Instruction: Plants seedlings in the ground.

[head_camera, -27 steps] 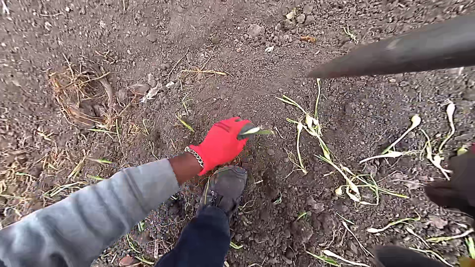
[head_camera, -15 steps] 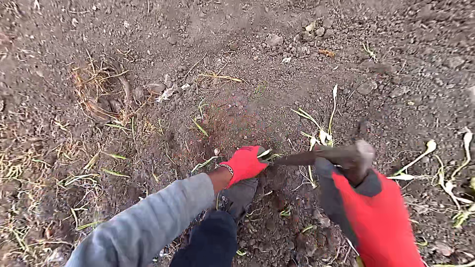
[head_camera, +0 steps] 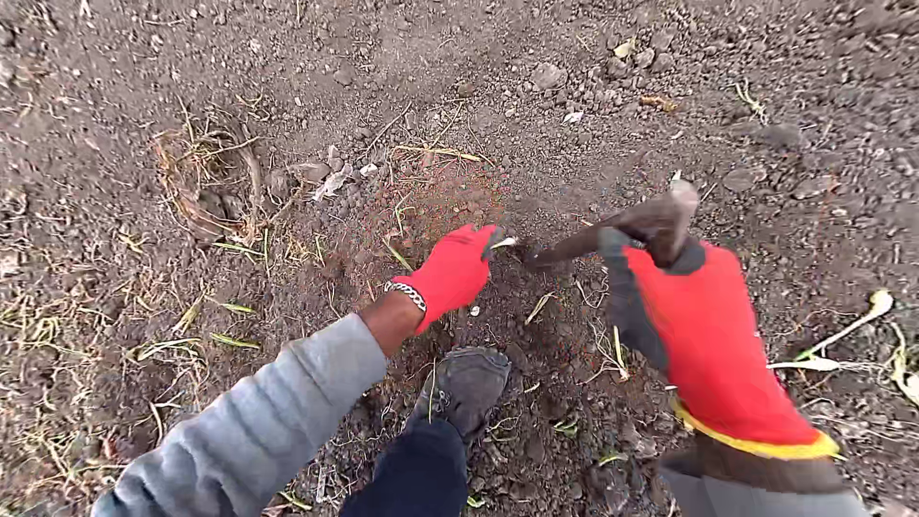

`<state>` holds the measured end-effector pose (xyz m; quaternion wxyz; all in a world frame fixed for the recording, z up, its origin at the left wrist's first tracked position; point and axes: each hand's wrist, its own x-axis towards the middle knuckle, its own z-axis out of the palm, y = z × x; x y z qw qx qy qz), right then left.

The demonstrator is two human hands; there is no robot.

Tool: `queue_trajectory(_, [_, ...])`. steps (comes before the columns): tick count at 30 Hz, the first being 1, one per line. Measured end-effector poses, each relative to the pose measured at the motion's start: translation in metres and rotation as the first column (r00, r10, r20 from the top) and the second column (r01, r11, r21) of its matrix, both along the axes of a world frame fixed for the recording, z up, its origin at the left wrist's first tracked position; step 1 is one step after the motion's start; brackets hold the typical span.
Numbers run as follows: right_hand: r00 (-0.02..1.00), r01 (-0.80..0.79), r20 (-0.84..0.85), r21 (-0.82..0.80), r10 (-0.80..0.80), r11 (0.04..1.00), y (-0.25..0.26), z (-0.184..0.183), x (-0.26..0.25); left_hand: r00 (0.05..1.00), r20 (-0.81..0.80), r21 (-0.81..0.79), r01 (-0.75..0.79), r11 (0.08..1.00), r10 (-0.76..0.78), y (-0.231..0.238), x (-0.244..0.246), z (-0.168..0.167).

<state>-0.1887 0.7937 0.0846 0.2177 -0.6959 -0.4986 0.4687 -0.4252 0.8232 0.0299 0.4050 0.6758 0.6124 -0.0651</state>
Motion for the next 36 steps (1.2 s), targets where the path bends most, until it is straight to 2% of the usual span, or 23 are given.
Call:
queue_trajectory(1, [0.987, 0.064, -0.151, 0.031, -0.059, 0.997, 0.005, 0.026, 0.017, 1.000, 0.008, -0.040, -0.024, 0.999, 0.024, -0.017, -0.007, -0.005])
queue_trajectory(3, [0.872, 0.163, -0.473, 0.032, -0.129, 0.986, 0.015, 0.049, 0.049, 0.999, 0.020, -0.023, -0.049, 0.999, 0.049, -0.044, -0.022, -0.009])
queue_trajectory(4, [0.851, 0.176, -0.510, 0.059, -0.122, 0.983, 0.021, 0.054, 0.053, 0.998, 0.024, 0.029, -0.051, 0.998, 0.050, -0.046, -0.027, -0.008])
queue_trajectory(5, [0.875, 0.157, -0.476, 0.105, -0.089, 0.982, 0.027, 0.054, 0.045, 0.999, 0.022, 0.083, -0.050, 0.995, 0.048, -0.039, -0.030, -0.001])
queue_trajectory(7, [0.984, 0.080, -0.173, 0.202, -0.045, 0.976, 0.039, 0.025, 0.002, 0.999, -0.013, 0.185, -0.027, 0.982, 0.030, -0.015, -0.026, 0.019])
queue_trajectory(8, [0.998, 0.049, -0.047, 0.167, -0.041, 0.985, 0.037, -0.011, -0.025, 0.998, -0.057, 0.251, 0.010, 0.968, 0.005, 0.001, -0.020, 0.028])
queue_trajectory(10, [0.998, 0.004, 0.059, -0.009, -0.003, 1.000, 0.010, -0.084, -0.067, 0.979, -0.192, 0.320, 0.127, 0.939, -0.067, 0.035, 0.003, 0.038])
queue_trajectory(11, [0.998, -0.013, 0.067, -0.095, 0.020, 0.995, -0.012, -0.093, -0.070, 0.956, -0.262, 0.278, 0.207, 0.938, -0.134, 0.041, 0.020, 0.036])
queue_trajectory(13, [0.998, 0.059, 0.027, -0.067, -0.057, 0.996, -0.044, -0.068, -0.044, 0.867, -0.353, 0.065, 0.397, 0.915, -0.351, 0.038, 0.052, 0.008])
queue_trajectory(15, [0.973, 0.228, -0.064, 0.067, -0.223, 0.971, -0.079, -0.019, 0.000, 0.789, -0.305, -0.163, 0.508, 0.846, -0.533, 0.018, 0.062, -0.034])
queue_trajectory(16, [0.958, 0.273, -0.128, 0.140, -0.256, 0.952, -0.102, 0.002, 0.023, 0.784, -0.273, -0.169, 0.531, 0.830, -0.557, 0.014, 0.057, -0.045])
queue_trajectory(17, [0.955, 0.277, -0.158, 0.165, -0.252, 0.947, -0.128, 0.018, 0.044, 0.819, -0.242, -0.110, 0.510, 0.853, -0.521, 0.015, 0.050, -0.045])
queue_trajectory(18, [0.960, 0.266, -0.130, 0.130, -0.250, 0.955, -0.155, 0.028, 0.060, 0.855, -0.234, -0.027, 0.471, 0.882, -0.464, 0.019, 0.043, -0.038])
queue_trajectory(19, [0.968, 0.248, -0.047, 0.053, -0.246, 0.967, -0.178, 0.028, 0.071, 0.864, -0.269, 0.051, 0.455, 0.889, -0.426, 0.025, 0.040, -0.027])
queue_trajectory(21, [0.956, 0.269, 0.151, -0.104, -0.252, 0.958, -0.212, -0.014, 0.071, 0.847, -0.353, 0.165, 0.474, 0.865, -0.396, 0.034, 0.055, -0.008])
queue_trajectory(23, [0.918, 0.360, 0.239, -0.172, -0.316, 0.917, -0.247, -0.070, 0.057, 0.826, -0.294, 0.249, 0.553, 0.795, -0.481, 0.015, 0.099, -0.002])
queue_trajectory(24, [0.907, 0.387, 0.244, -0.166, -0.342, 0.907, -0.255, -0.085, 0.053, 0.789, -0.245, 0.268, 0.613, 0.743, -0.563, 0.001, 0.128, -0.005])
queue_trajectory(25, [0.905, 0.395, 0.235, -0.159, -0.354, 0.905, -0.256, -0.091, 0.051, 0.733, -0.205, 0.251, 0.680, 0.689, -0.649, -0.013, 0.155, -0.013])
queue_trajectory(27, [0.917, 0.382, 0.206, -0.205, -0.342, 0.901, -0.258, -0.090, 0.049, 0.603, -0.204, 0.112, 0.797, 0.593, -0.771, -0.043, 0.191, -0.038])
queue_trajectory(29, [0.931, 0.357, 0.183, -0.285, -0.315, 0.889, -0.254, -0.086, 0.052, 0.532, -0.277, 0.041, 0.838, 0.544, -0.800, -0.063, 0.202, -0.058])
queue_trajectory(33, [0.951, 0.311, 0.134, -0.395, -0.280, 0.865, -0.248, -0.083, 0.052, 0.570, -0.326, 0.091, 0.813, 0.575, -0.754, -0.065, 0.184, -0.054])
queue_trajectory(36, [0.952, 0.305, 0.114, -0.427, -0.284, 0.851, -0.249, -0.084, 0.051, 0.723, -0.235, 0.178, 0.689, 0.703, -0.650, -0.065, 0.178, -0.017])
